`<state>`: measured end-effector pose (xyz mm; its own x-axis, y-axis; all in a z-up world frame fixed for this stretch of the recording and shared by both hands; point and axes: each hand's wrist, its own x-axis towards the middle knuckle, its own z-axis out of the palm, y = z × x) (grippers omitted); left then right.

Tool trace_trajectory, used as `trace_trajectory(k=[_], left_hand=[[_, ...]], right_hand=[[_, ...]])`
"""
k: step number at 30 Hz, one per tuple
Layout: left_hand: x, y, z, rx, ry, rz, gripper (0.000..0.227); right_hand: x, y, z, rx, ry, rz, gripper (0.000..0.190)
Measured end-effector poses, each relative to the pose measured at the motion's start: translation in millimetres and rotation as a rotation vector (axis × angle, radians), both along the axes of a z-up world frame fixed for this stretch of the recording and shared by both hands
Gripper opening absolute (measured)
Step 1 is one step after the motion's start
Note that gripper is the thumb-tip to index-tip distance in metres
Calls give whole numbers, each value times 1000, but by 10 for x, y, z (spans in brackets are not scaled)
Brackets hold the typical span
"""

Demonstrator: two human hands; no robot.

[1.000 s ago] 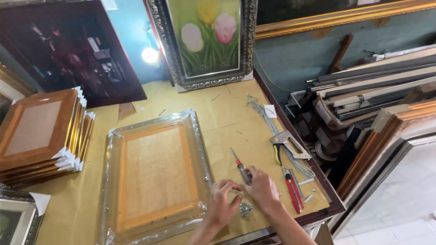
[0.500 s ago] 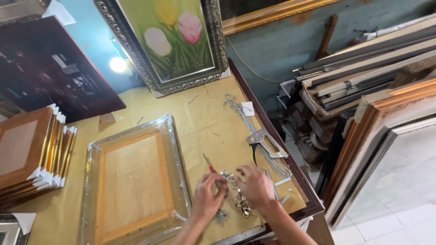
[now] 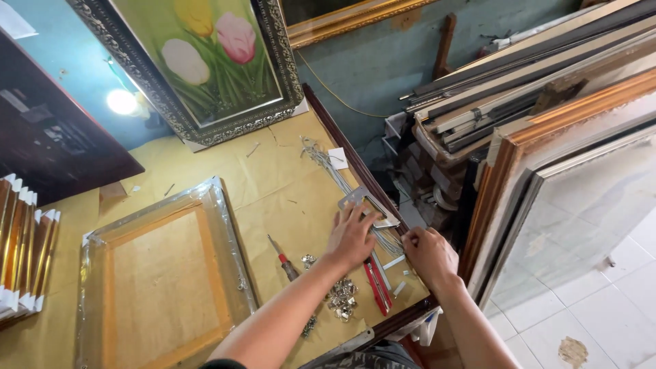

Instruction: Installing hanging hardware including D-rings, screws, and wire onto the back of a picture frame.

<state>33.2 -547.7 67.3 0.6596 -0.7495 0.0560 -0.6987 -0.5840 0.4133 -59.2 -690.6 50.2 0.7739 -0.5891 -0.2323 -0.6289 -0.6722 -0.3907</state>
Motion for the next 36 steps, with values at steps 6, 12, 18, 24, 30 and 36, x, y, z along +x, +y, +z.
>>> trace_trajectory(k=[6,12,18,24,30,36], left_hand=[[246,-205,88,-66,275,442,58],[606,-231,-783,-390,707,844,49],[289,240,108,-477,693,947,42],[235,592,14,-483,693,990,38],[152,708,51,-505,688,850,49],[-73,718,242,-569,581,813,41]], right_hand=[[283,37,160,0,-14,97,64],[478,156,210,-88,-19,205,49],[575,447,105,-19,-198,188,61],[647,751,195,3,-72,262,57],[677,617,-186,7,-38,343,48],[396,285,330,-25,35,71,28]])
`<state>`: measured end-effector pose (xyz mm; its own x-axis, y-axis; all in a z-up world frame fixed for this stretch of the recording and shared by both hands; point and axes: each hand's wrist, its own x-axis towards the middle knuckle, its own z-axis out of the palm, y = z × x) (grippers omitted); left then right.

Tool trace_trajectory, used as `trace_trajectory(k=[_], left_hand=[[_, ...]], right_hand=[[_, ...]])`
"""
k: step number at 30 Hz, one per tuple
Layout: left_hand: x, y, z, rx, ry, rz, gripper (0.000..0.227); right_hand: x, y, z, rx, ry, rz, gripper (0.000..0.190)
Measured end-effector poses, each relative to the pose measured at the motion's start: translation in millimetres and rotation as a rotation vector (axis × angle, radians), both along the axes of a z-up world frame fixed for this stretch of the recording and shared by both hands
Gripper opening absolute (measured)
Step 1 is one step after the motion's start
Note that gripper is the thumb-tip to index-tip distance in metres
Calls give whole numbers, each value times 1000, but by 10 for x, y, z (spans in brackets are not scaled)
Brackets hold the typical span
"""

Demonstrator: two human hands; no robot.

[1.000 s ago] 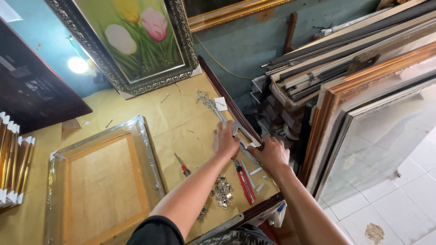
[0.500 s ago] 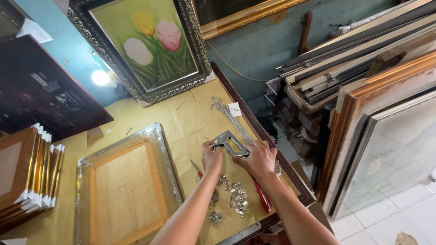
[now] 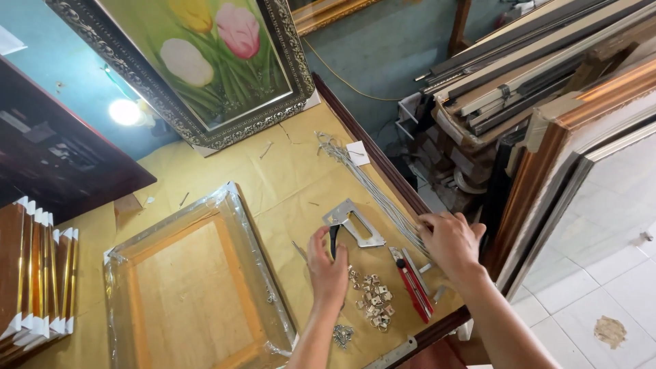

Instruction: Installing hanging hardware including D-rings, screws, and wire onto the back of a picture frame.

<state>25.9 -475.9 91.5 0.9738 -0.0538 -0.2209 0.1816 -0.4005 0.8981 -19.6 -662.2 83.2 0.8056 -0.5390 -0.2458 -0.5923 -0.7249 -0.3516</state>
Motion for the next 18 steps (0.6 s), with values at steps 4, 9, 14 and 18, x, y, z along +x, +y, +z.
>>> trace_trajectory(k=[4,9,14,18], left_hand=[[-135,-157,13,-94,11,-85,36],[-230,-297,-49,56,35,-382,32],[-238,-511,132,-39,202,-422,32],[-195,-753,430,-429,687,-170,37]], right_hand=[[-25,-66,-183,-23,-10,29,20],[-2,-25,-190,-97,135,93,30],[-104,2,-173,-19,-88,61,27],[-234,183,330,447,-344,-94,21]])
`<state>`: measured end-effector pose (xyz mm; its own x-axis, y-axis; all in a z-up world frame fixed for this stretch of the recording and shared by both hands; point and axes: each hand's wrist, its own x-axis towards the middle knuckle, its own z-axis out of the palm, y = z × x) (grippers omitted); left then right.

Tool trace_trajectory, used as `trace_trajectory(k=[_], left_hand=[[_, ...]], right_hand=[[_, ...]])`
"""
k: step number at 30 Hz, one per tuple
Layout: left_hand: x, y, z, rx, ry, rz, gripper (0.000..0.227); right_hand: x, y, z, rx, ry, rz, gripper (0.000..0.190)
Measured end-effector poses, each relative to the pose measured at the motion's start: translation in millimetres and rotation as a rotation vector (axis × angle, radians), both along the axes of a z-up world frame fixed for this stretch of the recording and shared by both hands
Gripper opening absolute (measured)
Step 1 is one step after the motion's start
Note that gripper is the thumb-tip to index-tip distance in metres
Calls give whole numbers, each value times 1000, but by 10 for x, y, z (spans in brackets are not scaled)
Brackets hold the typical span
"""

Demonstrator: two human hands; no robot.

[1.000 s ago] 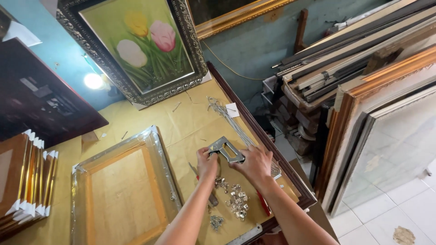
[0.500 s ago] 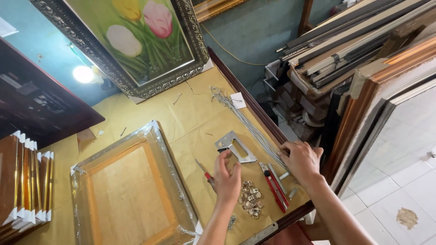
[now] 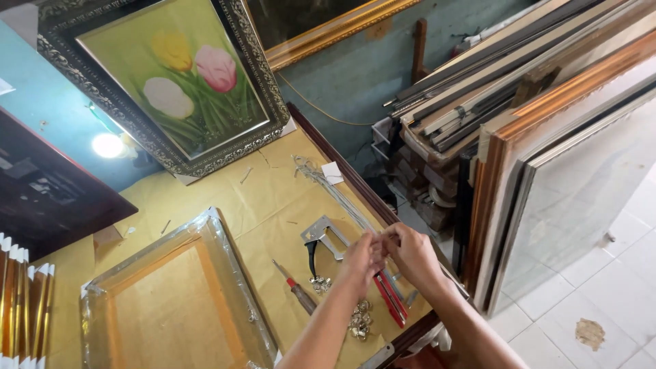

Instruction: Installing hanging hardware including D-rings, screws, and wire onto the back of a picture frame.

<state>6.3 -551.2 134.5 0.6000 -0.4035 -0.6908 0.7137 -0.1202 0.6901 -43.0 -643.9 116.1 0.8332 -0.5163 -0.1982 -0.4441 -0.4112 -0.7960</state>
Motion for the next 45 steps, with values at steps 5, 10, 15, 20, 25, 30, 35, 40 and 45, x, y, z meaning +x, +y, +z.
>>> trace_trajectory(k=[5,10,15,20,25,30,35,40,45], left_hand=[[354,-83,-98,-374,225,342,16],[836,319,-248,-505,65,543,13],[1151,1163,-355,-458,-52,876,8],[1072,1959,-583,-225,-273,953,12],[625,2502,-337,-62,-462,865,17],[291,2865,-180,76,-544,687,20],[110,3203,-71,125,-620,595,27],[-69,3725,58,147,-718,421,27],[-160,4267,30,123,-724,338,25]], right_hand=[[-158,23,342,95,70,-16,27],[-260,-97,310,-121,218,37,22],[-175,-74,174,-217,245,76,22],[133,138,20,-198,193,171,18],[446,499,-89,-336,158,329,24],[649,1179,-1,-408,-138,444,23],[614,2354,453,161,-42,468,21],[611,3273,419,384,-106,566,25],[631,3851,130,612,-59,493,15]])
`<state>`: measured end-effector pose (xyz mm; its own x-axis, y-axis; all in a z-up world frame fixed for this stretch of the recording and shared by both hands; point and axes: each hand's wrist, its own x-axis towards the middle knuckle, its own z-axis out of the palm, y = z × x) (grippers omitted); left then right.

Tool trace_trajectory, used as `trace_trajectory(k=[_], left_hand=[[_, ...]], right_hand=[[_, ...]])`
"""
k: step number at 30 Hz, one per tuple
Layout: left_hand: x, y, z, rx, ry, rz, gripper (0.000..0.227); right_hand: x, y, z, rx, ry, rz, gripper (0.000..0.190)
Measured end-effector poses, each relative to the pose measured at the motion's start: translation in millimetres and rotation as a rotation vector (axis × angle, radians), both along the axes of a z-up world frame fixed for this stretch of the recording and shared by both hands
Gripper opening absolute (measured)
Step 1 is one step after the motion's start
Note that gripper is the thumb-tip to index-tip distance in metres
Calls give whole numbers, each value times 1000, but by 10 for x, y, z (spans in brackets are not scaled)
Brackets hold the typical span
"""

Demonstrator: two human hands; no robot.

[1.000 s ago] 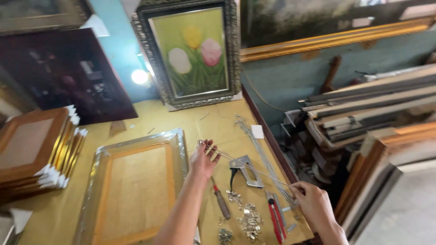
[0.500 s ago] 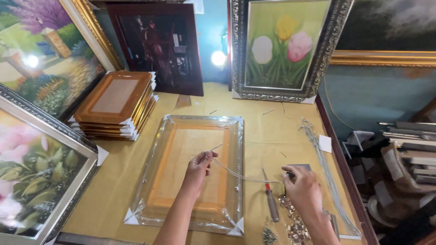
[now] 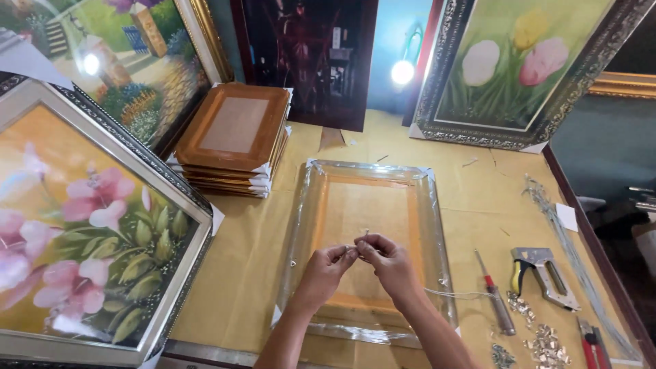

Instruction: Installing hanging hardware including D-rings, screws, and wire onto the back of a picture frame.

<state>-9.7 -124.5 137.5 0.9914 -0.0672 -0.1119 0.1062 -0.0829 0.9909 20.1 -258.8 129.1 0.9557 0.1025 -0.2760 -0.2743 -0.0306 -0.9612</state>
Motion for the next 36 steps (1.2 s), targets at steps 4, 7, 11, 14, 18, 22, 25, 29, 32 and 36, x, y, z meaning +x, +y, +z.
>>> trace_trajectory(k=[4,7,11,14,18,22,25,29,32,36], left_hand=[[-26,445,-207,71,48,95,29],[-81,713,-386,-14,-1,154,32],[-25,827,-398,-95,54,51,40],[-84,868,-169,-23,58,-53,33],[-120,943,-169,99,-79,-197,16],[-196,995,-188,61,-100,-184,8],[-249,1053,-199,79,-37,-206,6],[-323,1096,-318,161,-2,-211,5],[-345,1143,-418,167,-53,-169,7],[-225,1212,-581,127,-71,-81,9]], right_hand=[[-107,321,64,-68,93,-73,17],[-177,493,-48,-17,22,-58,23],[-278,635,-34,-36,49,2,23],[-252,626,-97,-40,132,74,13],[-241,622,-57,-157,241,208,13],[-256,652,26,-246,241,262,15],[-268,668,-34,-427,213,427,25],[-312,685,-232,-463,25,541,18],[-347,760,-209,-346,135,522,16],[-236,802,-442,-83,318,371,8]])
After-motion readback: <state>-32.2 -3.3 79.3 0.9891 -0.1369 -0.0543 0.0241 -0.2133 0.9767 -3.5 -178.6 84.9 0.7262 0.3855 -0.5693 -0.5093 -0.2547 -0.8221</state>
